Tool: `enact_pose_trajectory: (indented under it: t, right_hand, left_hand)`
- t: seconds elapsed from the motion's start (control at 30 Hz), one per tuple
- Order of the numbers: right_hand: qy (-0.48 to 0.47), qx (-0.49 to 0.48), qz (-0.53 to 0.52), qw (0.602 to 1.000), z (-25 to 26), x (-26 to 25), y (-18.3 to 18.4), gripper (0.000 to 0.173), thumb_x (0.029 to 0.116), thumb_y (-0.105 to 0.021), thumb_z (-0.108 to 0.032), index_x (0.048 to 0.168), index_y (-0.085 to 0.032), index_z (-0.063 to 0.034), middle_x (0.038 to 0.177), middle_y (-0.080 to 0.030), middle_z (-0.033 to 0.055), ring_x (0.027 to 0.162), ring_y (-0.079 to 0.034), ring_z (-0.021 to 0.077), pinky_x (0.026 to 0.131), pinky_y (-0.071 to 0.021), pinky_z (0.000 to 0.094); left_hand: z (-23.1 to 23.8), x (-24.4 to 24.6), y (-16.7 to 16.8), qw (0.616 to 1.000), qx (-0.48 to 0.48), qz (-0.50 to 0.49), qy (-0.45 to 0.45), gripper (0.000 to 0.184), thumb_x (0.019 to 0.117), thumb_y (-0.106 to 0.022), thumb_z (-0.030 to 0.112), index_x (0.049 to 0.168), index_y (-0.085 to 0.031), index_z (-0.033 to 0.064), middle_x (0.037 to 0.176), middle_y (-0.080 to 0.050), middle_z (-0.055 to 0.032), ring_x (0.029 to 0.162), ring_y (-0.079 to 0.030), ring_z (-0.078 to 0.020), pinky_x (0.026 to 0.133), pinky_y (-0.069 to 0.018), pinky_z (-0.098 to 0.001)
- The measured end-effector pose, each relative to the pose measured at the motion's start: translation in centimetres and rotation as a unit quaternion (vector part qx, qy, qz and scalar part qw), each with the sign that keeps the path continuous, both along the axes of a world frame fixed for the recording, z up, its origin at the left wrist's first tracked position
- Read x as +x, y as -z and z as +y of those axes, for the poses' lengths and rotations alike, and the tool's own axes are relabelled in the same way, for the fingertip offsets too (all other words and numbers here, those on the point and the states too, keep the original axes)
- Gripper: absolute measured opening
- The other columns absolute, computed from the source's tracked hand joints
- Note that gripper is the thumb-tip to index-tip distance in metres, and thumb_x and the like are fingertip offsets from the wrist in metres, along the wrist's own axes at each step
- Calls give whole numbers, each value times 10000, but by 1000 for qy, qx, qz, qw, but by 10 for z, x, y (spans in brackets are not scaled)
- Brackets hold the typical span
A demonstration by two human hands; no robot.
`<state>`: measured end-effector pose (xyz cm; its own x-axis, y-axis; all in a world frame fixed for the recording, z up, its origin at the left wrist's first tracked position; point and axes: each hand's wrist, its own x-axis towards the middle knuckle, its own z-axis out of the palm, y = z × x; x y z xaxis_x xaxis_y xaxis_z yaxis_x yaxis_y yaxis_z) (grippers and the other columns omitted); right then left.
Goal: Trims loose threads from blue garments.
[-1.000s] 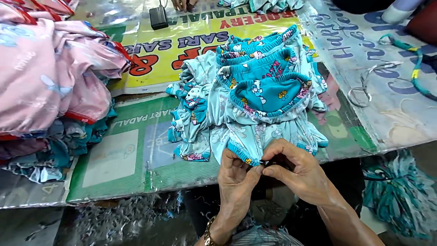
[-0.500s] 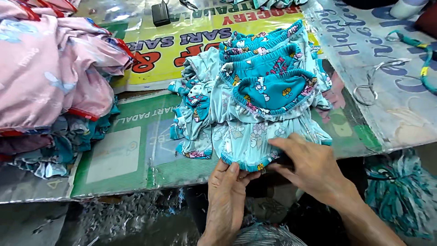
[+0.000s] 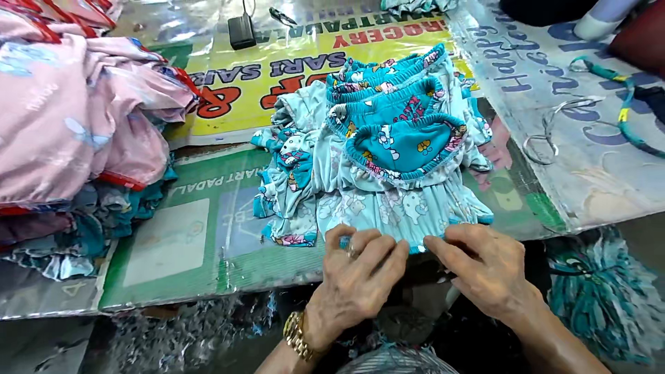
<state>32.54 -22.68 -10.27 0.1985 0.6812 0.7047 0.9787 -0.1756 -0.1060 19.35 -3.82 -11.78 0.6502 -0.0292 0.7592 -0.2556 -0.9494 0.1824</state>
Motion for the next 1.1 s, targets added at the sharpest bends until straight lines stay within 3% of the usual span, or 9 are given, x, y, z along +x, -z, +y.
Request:
enact_pose_trajectory:
  t: [0.17, 0.33, 0.43, 0.5, 0.7, 0.8, 0.9, 0.97, 1.1]
  right_hand:
    - [8, 1, 84, 996, -20, 14, 10, 96, 1018, -582, -146, 1046, -672, -128, 982, -638, 104, 779, -602, 149, 640, -488, 233]
    - [-46, 51, 117, 991, -6, 32, -21, 170, 1045, -598, -219, 983, -681, -85, 945, -713, 80, 843, -679, 106, 714, -548, 219]
    - [-52, 74, 132, 987, 12, 57, -70, 214, 1053, -549, -203, 939, -638, -45, 839, -623, 23, 751, -587, 15, 665, -496, 150]
    - [-47, 85, 197, 976, 31, 79, -94, 217, 1066, -517, -186, 951, -621, -33, 776, -553, -32, 645, -497, -45, 579, -433, 108]
    - [-13, 138, 305, 942, 89, 139, -71, 215, 1083, -491, -200, 970, -597, -50, 761, -536, -33, 643, -516, -11, 608, -455, 168]
    - [19, 125, 336, 933, 88, 135, -47, 209, 1087, -510, -241, 977, -586, -80, 708, -534, 4, 540, -492, 49, 484, -424, 198]
    - [7, 133, 316, 939, 88, 133, -43, 159, 1065, -541, -182, 967, -609, -77, 722, -550, -37, 569, -503, -19, 518, -434, 133]
    - [3, 131, 303, 944, 88, 131, -44, 149, 1057, -555, -166, 961, -612, -68, 731, -557, -44, 578, -503, -39, 529, -434, 110]
    - [-2, 137, 252, 958, 87, 128, -44, 160, 1046, -571, -147, 943, -608, -30, 750, -560, -29, 615, -505, -58, 564, -435, 83]
  left_hand:
    - [-6, -37, -16, 997, 0, -1, 73, 111, 1041, -586, 288, 1043, -611, 180, 1019, -666, 26, 1091, -610, -113, 1109, -349, -357]
    - [30, 2, -15, 996, 53, 38, -64, 235, 1011, -645, 308, 1201, -616, 173, 1186, -681, -55, 1183, -615, -201, 1085, -361, -480]
    - [64, 31, -60, 985, -143, 91, 20, 198, 1047, -565, 211, 1032, -714, 81, 1024, -717, -24, 1007, -661, -102, 980, -484, -345]
    - [78, 50, -92, 932, -332, 121, 83, 260, 1092, -468, 299, 994, -654, 145, 918, -651, 78, 830, -624, 4, 763, -543, -207]
    - [91, 110, -102, 800, -575, 122, 116, 365, 1102, -390, 445, 1152, -650, 194, 977, -688, 50, 883, -687, -65, 794, -600, -292]
    - [99, 127, -81, 801, -571, 140, 114, 385, 1065, -433, 522, 1025, -655, 211, 844, -668, 53, 747, -669, -54, 677, -596, -274]
    - [112, 132, -62, 819, -526, 142, 181, 283, 1008, -590, 484, 892, -631, 229, 770, -600, 86, 662, -588, -7, 587, -530, -193]
    - [117, 129, -62, 837, -483, 161, 199, 166, 942, -720, 362, 927, -670, 205, 819, -638, 74, 670, -596, -7, 567, -512, -164]
    - [114, 124, -73, 869, -407, 200, 197, 53, 935, -692, 114, 980, -718, 126, 945, -673, 23, 774, -639, -61, 619, -542, -189]
